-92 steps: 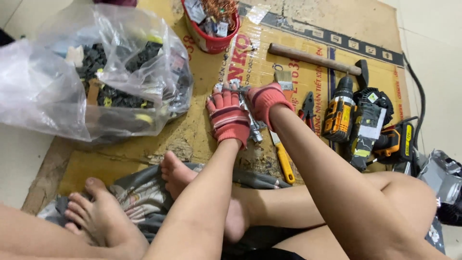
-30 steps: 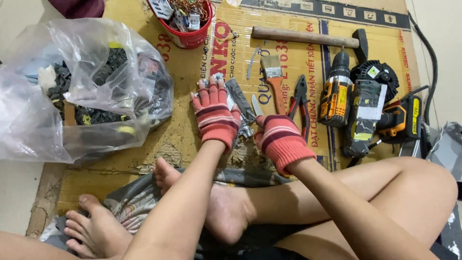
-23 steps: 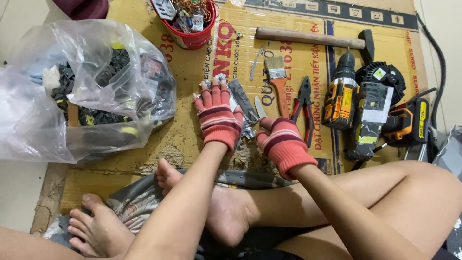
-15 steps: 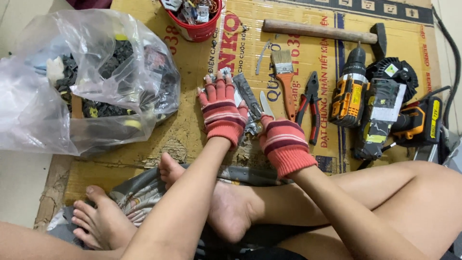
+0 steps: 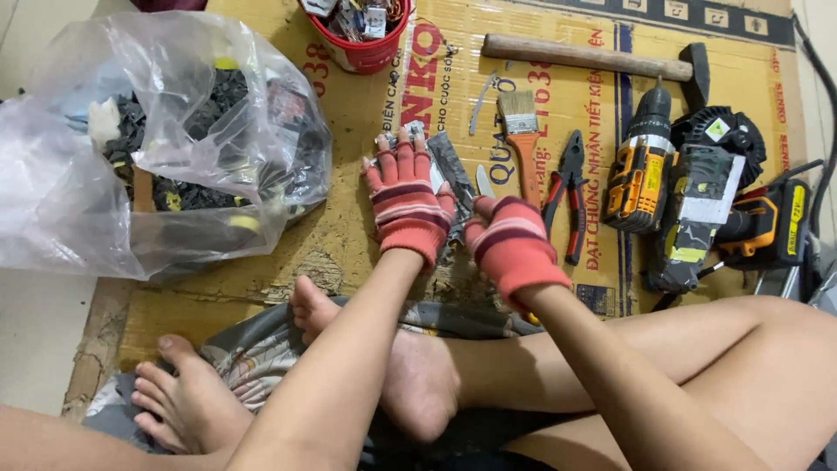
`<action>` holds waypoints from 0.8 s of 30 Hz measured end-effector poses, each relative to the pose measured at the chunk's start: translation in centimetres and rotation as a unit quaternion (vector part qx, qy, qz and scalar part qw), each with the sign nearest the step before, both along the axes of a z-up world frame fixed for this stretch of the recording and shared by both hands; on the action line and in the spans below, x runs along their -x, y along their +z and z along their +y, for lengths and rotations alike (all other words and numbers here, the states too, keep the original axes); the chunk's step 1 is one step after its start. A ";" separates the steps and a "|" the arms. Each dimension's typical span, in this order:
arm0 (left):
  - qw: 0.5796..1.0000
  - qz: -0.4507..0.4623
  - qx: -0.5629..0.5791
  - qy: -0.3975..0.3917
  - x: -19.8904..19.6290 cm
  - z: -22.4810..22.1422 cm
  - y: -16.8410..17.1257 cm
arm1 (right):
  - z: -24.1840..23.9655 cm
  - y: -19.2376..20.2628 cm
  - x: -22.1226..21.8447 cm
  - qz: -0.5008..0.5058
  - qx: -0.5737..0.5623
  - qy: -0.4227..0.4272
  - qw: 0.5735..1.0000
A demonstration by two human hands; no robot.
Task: Cleaning and scraping residue from a metal component using various hand tools while sitting on the floor.
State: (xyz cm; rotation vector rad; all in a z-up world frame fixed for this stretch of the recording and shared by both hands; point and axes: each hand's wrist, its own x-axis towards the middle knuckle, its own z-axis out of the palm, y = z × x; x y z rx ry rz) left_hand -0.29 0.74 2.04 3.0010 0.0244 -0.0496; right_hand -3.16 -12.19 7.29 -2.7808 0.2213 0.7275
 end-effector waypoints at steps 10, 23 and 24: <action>1.000 -0.001 0.010 0.001 0.0 -0.3 0.2 | 0.6 0.1 -0.9 -0.021 0.027 -0.005 0.999; 0.999 -0.043 -0.013 0.003 -0.7 -0.2 -2.1 | 2.4 -0.9 -1.9 -0.036 0.041 -0.010 0.998; 0.999 -0.043 -0.014 0.004 -0.7 -0.1 -2.3 | 2.4 -1.0 -1.8 -0.036 0.041 -0.009 0.998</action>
